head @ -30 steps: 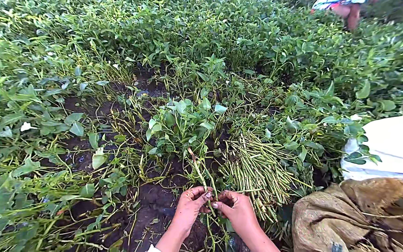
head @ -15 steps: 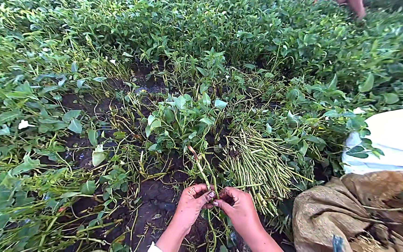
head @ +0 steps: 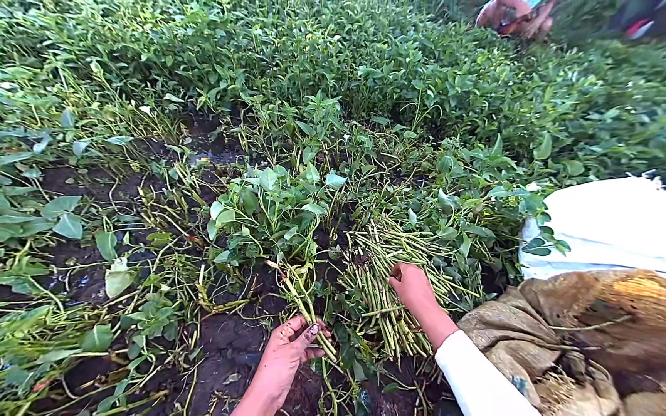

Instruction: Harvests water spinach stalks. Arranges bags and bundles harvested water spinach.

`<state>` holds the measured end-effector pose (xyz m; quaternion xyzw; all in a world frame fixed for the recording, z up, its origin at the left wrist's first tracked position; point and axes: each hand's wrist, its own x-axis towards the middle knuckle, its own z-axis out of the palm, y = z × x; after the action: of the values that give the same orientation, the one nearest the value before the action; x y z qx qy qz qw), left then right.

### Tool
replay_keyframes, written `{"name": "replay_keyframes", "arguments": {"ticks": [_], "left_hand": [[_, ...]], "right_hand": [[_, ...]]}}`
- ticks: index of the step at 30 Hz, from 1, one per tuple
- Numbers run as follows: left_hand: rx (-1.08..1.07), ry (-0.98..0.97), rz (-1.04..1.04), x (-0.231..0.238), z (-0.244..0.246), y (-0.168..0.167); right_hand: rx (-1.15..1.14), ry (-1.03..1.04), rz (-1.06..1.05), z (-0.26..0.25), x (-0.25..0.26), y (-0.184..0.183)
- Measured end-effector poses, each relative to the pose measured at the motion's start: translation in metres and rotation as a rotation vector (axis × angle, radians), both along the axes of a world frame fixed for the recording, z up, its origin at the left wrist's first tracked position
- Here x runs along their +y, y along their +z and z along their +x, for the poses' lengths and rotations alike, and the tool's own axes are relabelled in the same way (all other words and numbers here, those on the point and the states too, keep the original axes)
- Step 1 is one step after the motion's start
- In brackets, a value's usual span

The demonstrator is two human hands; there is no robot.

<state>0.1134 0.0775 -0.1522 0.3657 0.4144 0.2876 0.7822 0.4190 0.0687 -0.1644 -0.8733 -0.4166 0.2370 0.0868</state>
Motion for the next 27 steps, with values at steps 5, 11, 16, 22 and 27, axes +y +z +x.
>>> {"name": "replay_keyframes", "arguments": {"ticks": [5, 11, 16, 22, 27], "left_hand": [[-0.123, -0.098, -0.022, -0.003, -0.006, 0.007], [-0.205, -0.137, -0.004, -0.002, -0.005, 0.009], [-0.179, -0.173, 0.023, -0.001, 0.000, 0.006], [-0.114, -0.262, -0.010, -0.002, 0.002, 0.004], [-0.167, -0.278, -0.089, -0.002, 0.000, 0.013]], "right_hand": [[0.058, -0.024, 0.069, -0.011, -0.009, 0.001], [0.136, -0.131, 0.119, -0.005, -0.040, 0.030], [0.111, -0.151, 0.241, -0.010, -0.061, 0.043], [0.123, 0.465, 0.762, -0.082, -0.051, 0.042], [0.087, 0.656, 0.784, -0.089, -0.032, 0.033]]}}
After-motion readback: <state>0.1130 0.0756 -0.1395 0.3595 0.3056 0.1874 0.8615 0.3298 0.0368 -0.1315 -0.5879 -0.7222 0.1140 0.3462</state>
